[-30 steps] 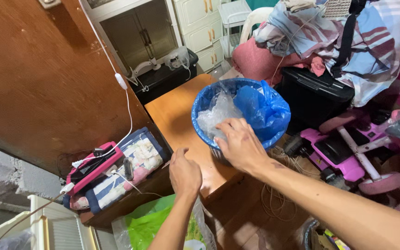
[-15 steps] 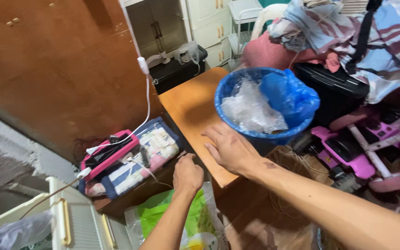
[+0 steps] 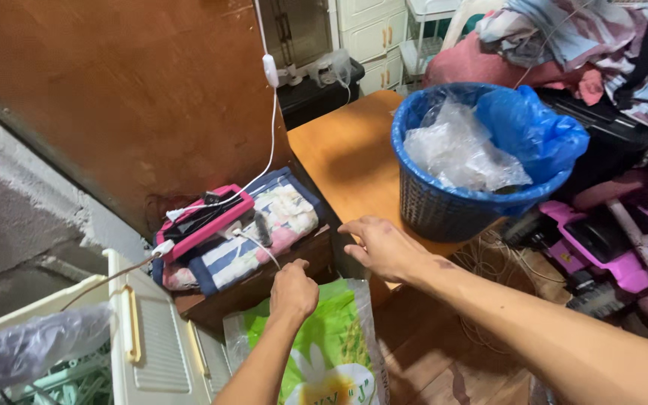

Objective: The person opens a green plastic bag and transfers bubble wrap and small items into a blue trash bin. They then reach into the blue bin to rearrange the contents.

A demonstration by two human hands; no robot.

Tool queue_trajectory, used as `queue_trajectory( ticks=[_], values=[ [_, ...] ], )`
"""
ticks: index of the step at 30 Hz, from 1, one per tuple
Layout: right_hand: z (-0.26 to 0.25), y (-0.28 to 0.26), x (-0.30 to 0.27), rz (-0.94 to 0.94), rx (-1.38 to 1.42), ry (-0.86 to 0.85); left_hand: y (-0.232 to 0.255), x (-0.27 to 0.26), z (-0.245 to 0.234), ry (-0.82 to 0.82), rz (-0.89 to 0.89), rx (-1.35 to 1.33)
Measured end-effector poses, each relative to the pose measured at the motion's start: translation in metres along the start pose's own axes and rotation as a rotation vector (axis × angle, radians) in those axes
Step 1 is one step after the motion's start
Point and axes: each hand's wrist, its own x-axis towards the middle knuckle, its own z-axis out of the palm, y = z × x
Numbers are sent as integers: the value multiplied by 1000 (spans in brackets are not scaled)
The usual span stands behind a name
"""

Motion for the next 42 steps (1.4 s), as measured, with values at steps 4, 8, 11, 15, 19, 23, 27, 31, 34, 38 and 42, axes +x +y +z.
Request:
queue_trajectory(
  ticks=[4, 8, 11, 15, 19, 23, 27, 31, 34, 38, 42],
  values=[
    [14, -2, -4, 57, 15, -16, -20, -7, 10, -62, -60, 34],
    [26, -4, -12, 3, 8, 27, -36, -9, 17, -83, -62, 67],
    [35, -4, -14, 28, 36, 1, -45, -11, 23, -102, -95, 65],
    [45, -4, -16, 68, 50, -41, -53, -13, 30, -116, -136, 43],
    [54, -5, -13, 16, 52, -32, -61, -11, 40, -116, -150, 26],
    [62, 0, -11, -24, 42, -49, -73, -2, 55, -133, -131, 31],
    [68, 1, -10, -5, 1, -115, -85, 6, 75, -166, -128, 35],
    [75, 4, -11, -43, 21, -104, -90, 15, 89, -174, -87, 61],
    [78, 7, -10, -51, 13, -119, -90, 18, 95, -157, -98, 44],
    [79, 11, -6, -42, -6, -141, -90, 17, 97, -149, -134, 11],
    [82, 17, -7, -33, -10, -136, -95, 21, 102, -195, -167, 61]
  ],
)
